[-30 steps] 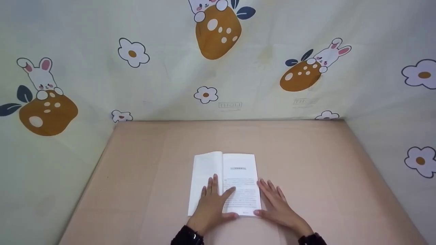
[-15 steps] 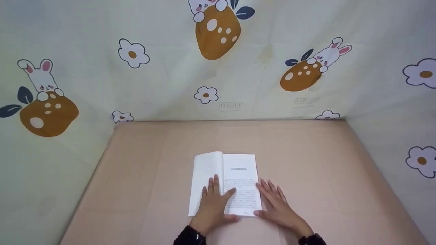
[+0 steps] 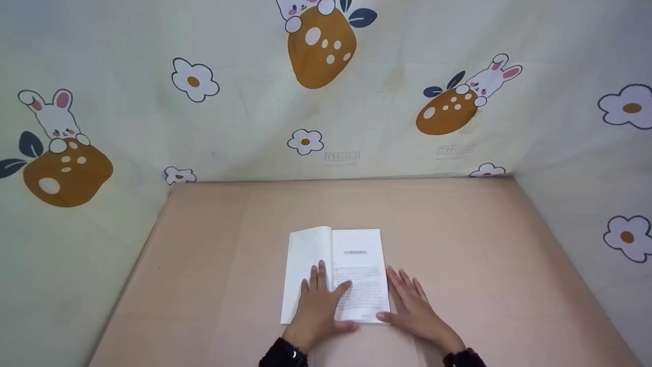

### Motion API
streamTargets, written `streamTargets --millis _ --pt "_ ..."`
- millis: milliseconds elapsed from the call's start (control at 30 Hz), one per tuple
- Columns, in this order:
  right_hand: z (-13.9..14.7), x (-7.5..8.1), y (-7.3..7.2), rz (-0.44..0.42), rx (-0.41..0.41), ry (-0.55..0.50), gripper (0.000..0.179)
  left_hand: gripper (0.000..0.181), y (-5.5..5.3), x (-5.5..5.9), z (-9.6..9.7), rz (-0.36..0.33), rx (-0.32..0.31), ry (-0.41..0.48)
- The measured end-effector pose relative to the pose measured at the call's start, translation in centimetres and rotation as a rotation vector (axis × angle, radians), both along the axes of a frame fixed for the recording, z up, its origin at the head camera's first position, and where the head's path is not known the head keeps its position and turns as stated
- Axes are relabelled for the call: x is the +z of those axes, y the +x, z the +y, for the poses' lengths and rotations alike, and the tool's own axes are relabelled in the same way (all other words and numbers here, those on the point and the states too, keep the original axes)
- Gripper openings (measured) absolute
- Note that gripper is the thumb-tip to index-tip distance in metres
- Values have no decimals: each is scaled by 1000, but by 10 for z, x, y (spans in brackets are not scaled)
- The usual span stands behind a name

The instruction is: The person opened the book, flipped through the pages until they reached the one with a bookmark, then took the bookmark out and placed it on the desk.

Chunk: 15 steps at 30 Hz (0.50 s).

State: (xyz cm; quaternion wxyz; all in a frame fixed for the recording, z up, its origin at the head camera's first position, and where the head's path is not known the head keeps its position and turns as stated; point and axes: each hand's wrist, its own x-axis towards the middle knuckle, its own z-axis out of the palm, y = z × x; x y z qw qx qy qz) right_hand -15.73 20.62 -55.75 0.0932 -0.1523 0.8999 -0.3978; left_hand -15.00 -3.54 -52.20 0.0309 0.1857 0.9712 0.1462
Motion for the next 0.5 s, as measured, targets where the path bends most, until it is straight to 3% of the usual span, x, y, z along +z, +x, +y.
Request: streamTargets --millis 367,500 --pt "-1 -3 2 100 16 51 82 85 -1 -3 -3 -40 -4 47" --pt "-1 -6 3 94 22 42 81 84 -1 -2 -5 -97 -7 94"
